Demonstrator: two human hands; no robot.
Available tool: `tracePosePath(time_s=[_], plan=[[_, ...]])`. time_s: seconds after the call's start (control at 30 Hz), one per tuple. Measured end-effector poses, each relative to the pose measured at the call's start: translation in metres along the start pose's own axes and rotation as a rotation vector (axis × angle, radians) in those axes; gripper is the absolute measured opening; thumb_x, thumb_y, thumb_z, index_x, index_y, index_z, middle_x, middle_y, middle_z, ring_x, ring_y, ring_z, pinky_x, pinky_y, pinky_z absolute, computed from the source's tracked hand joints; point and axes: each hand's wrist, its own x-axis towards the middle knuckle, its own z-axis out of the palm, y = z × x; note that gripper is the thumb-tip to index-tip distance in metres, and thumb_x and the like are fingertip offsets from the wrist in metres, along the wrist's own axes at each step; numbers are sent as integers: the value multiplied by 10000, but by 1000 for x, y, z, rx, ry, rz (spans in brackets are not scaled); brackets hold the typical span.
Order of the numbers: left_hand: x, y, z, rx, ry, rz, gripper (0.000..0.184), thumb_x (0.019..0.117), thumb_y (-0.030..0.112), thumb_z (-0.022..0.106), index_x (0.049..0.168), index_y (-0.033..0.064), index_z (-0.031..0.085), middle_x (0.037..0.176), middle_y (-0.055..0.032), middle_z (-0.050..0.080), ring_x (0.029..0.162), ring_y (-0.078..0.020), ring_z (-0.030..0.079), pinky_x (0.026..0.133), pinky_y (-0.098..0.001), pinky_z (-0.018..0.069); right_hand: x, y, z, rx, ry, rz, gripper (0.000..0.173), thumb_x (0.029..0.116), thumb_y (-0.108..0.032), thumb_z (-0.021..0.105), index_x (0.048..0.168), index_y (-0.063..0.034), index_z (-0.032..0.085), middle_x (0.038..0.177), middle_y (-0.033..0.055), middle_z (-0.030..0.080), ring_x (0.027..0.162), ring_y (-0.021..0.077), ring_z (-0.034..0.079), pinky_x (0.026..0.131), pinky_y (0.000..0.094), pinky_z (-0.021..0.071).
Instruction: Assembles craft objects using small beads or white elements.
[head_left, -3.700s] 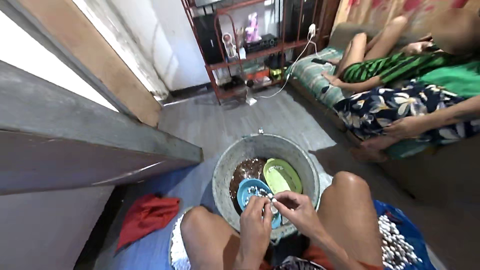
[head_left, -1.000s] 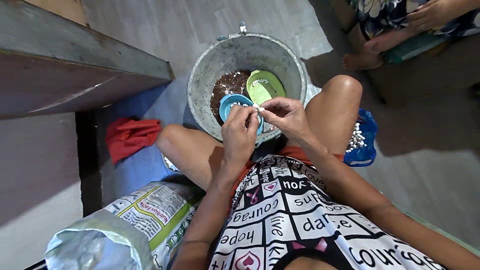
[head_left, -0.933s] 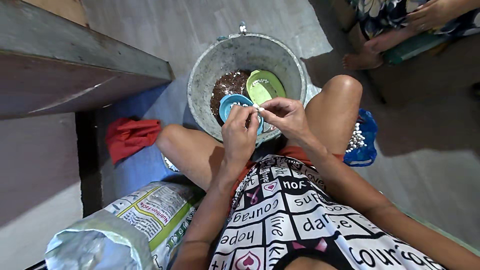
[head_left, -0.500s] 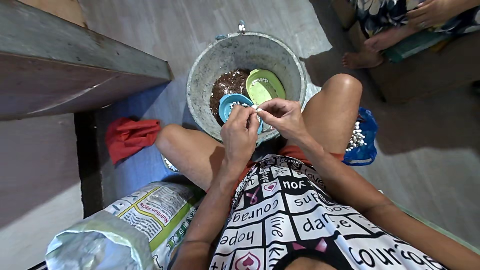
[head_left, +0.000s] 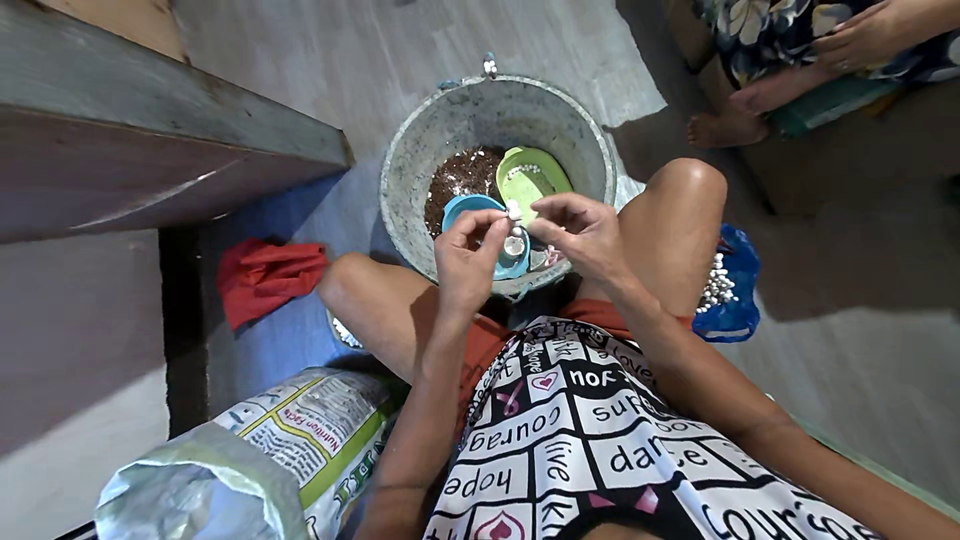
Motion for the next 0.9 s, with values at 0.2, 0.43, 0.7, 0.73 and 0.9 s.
tracePosePath(time_s=[0.2,0.43,0.7,0.73,0.9], plan=[[18,-29,11,-836,47,-363,229,1020,320,619,1218,209,653,1195,-26,673,1095,-185,651,927,-400,559,-2,13,24,223,-58,307,235,1006,-191,668,1185,-45,712,1018,85,732,786,164,677,698,327,595],[26,-28,32,-979,116,-447,175,990,330,677,1140,239,679,961,31,657,725,-52,594,678,-214,531,14,12,54,417,-13,349,239,1032,-204,638,1222,-71,696,1004,79,717,804,138,682,741,321,604],[19,-29,23,-531,202,-363,402,1037,324,567,1411,182,604,1263,-36,666,1072,-177,650,903,-391,554,19,12,44,401,66,348,242,1048,-261,612,1189,-83,695,1011,82,716,793,141,675,722,307,595],[16,-26,14,-340,192,-311,412,1023,207,562,1430,145,573,1342,-61,628,1130,-211,635,917,-422,549,19,12,38,383,68,341,248,1054,-272,598,1197,-89,686,1026,79,717,796,140,671,724,304,589],[17,129,-12,693,-429,316,323,991,181,576,1296,163,677,1282,-18,642,1108,-161,650,877,-409,584,18,26,26,329,155,341,187,1037,-233,595,1150,-117,690,925,5,696,730,60,630,669,250,561]])
